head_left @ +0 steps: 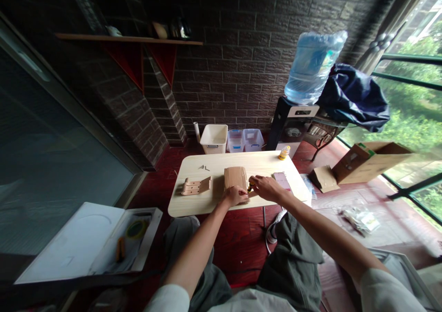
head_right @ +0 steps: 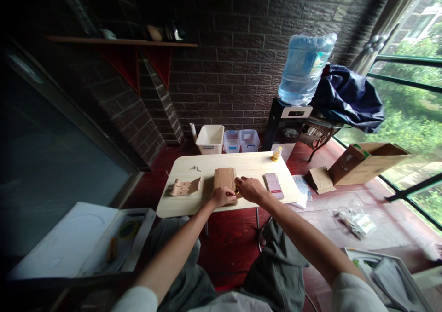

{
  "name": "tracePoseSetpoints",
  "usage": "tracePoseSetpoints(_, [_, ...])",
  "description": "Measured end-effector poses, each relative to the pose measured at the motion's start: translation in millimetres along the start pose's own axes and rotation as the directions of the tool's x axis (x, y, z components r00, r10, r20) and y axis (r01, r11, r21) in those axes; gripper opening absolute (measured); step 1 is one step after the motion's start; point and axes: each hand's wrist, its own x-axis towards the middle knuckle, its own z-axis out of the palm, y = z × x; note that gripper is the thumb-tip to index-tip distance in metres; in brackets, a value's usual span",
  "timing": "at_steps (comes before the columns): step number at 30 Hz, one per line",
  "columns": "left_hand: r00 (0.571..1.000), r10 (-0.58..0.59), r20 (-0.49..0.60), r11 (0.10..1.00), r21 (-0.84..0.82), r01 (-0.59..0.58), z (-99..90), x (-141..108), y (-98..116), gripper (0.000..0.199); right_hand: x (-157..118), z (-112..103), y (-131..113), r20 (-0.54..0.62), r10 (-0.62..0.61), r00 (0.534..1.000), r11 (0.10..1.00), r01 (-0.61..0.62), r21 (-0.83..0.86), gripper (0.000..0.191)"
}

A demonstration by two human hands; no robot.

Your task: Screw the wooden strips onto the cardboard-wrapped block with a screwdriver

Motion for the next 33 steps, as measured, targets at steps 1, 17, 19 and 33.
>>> tracePoseSetpoints(1, [1.0,-0.003,0.0,1.0,-0.001,0.003,0.1,0.0,0.0,0.021,0.0,-0.2,-0.1,0.003,0.002,1.0,1.0,-0.002,0.005,0.021])
tracePoseSetpoints(17, [0.999,-0.037,0.027,0.999,0.014,0.037,-5.7,-1.8,7.0,0.022,0.5,-2.3,-2.1,0.027,0.029,0.999,1.0,-0.029,0.0,0.027])
tracePoseSetpoints(19, [0.999,-0.034,0.03,0.999,0.012,0.034,-6.6,-2.3,7.9,0.021,0.3,-2.6,-2.2,0.028,0.026,0.999,1.0,-0.026,0.0,0.027])
tracePoseSetpoints(33, [1.0,0.0,0.021,1.0,0.005,0.0,-6.2,-1.4,6.8,0.02,1.7,2.8,-0.6,0.024,0.012,1.0,1.0,-0.012,0.001,0.027])
